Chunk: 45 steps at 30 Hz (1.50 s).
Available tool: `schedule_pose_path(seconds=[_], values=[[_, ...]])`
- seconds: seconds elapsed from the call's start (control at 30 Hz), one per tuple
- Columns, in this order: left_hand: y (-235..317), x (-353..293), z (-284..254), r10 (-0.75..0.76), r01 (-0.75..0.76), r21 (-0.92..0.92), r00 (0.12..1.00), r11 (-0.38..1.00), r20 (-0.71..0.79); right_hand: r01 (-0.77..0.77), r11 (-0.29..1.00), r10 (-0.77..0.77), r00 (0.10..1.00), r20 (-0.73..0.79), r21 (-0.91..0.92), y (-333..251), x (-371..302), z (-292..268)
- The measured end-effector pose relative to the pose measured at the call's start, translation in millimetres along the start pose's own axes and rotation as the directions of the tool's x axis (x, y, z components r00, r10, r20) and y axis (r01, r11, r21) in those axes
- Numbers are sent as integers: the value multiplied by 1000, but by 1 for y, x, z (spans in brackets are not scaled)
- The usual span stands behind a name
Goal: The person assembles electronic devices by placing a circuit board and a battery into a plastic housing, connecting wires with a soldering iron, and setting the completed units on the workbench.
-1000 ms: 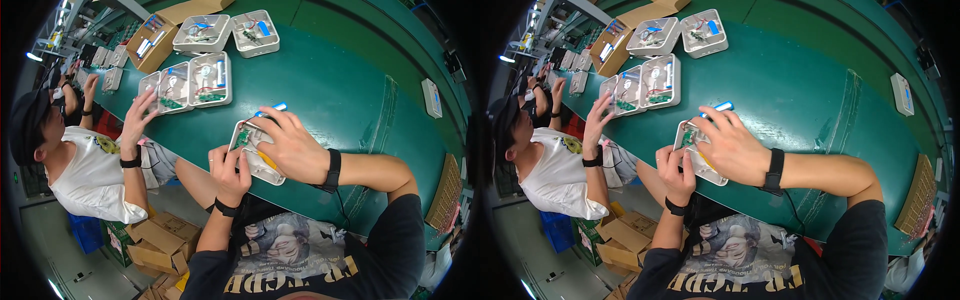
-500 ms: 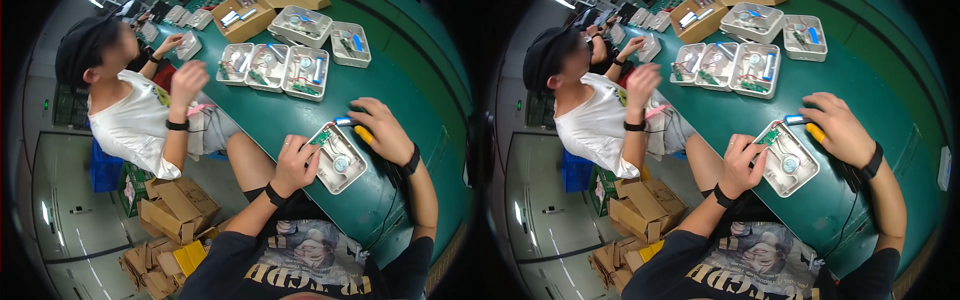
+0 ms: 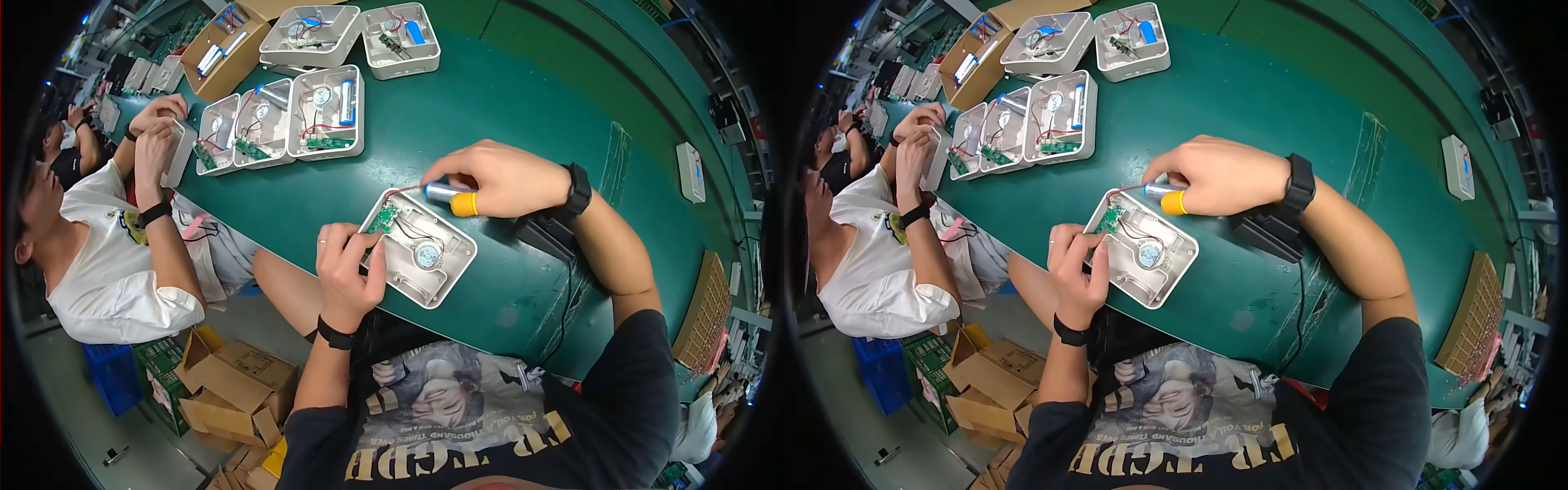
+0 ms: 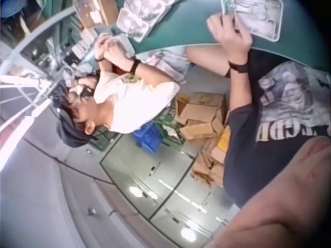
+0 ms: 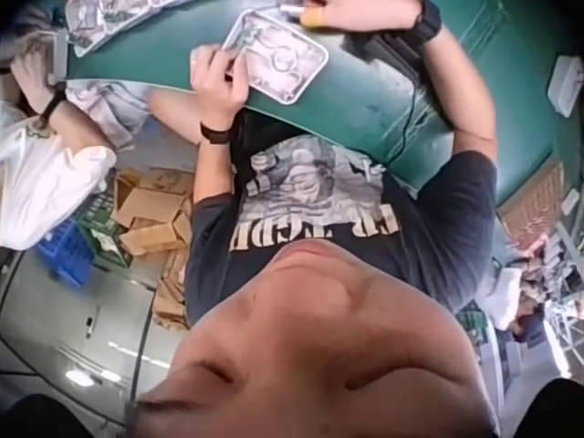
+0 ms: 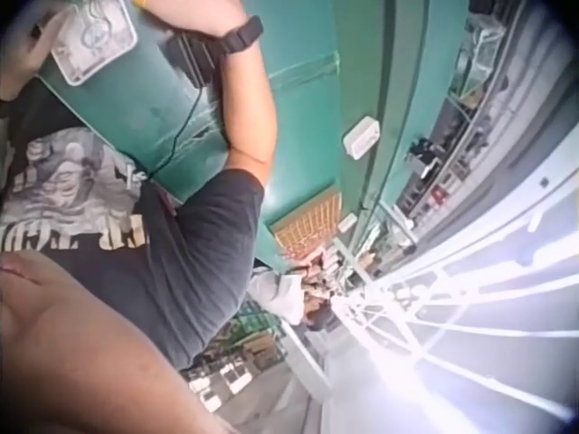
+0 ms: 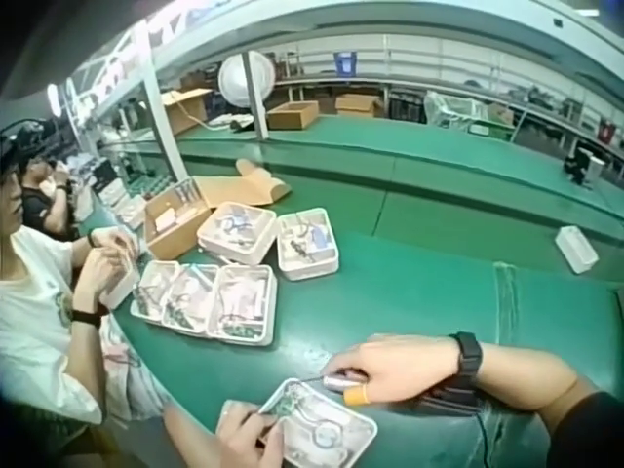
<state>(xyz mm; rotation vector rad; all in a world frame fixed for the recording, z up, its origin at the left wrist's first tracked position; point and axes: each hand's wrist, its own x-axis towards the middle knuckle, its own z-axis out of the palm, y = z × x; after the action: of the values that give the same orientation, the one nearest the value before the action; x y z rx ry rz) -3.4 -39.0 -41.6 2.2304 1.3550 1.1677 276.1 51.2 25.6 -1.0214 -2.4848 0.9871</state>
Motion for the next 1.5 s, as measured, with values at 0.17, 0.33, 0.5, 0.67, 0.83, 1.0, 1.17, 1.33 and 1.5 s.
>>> schedule_pose_path(seconds=[0.17,0.33,0.5,0.67,0.83,1.0,1.17,1.33,1.5], values=[[2,-2,0,-4,4,12,1000,1000,8,-168,923,108,977,186,347,-24,1,-5],[1,-1,-1,-12,12,8,1000,1000,17,-89,980,75,994,78,180,-35,2,7],[1,0,-1,3,-3,14,1000,1000,14,37,997,-32,997,-76,62,-27,-2,28],[1,-2,0,-5,5,14,1000,1000,13,122,989,-131,986,-104,-87,-20,-1,37],[1,-2,0,-7,6,23,1000,1000,6,107,981,-127,985,-113,-165,-24,-3,41],[1,-2,1,-8,7,13,1000,1000,4,98,988,-116,980,-161,-116,-31,-4,36],[-1,-2,2,9,-9,18,1000,1000,-4,73,984,-101,981,-166,-165,-30,0,47],[-1,-1,2,12,-12,23,1000,1000,-3,42,995,-51,994,-100,-95,-33,6,41],[-2,-4,3,12,-11,27,1000,1000,-23,108,989,-115,991,-65,-98,-43,13,37]])
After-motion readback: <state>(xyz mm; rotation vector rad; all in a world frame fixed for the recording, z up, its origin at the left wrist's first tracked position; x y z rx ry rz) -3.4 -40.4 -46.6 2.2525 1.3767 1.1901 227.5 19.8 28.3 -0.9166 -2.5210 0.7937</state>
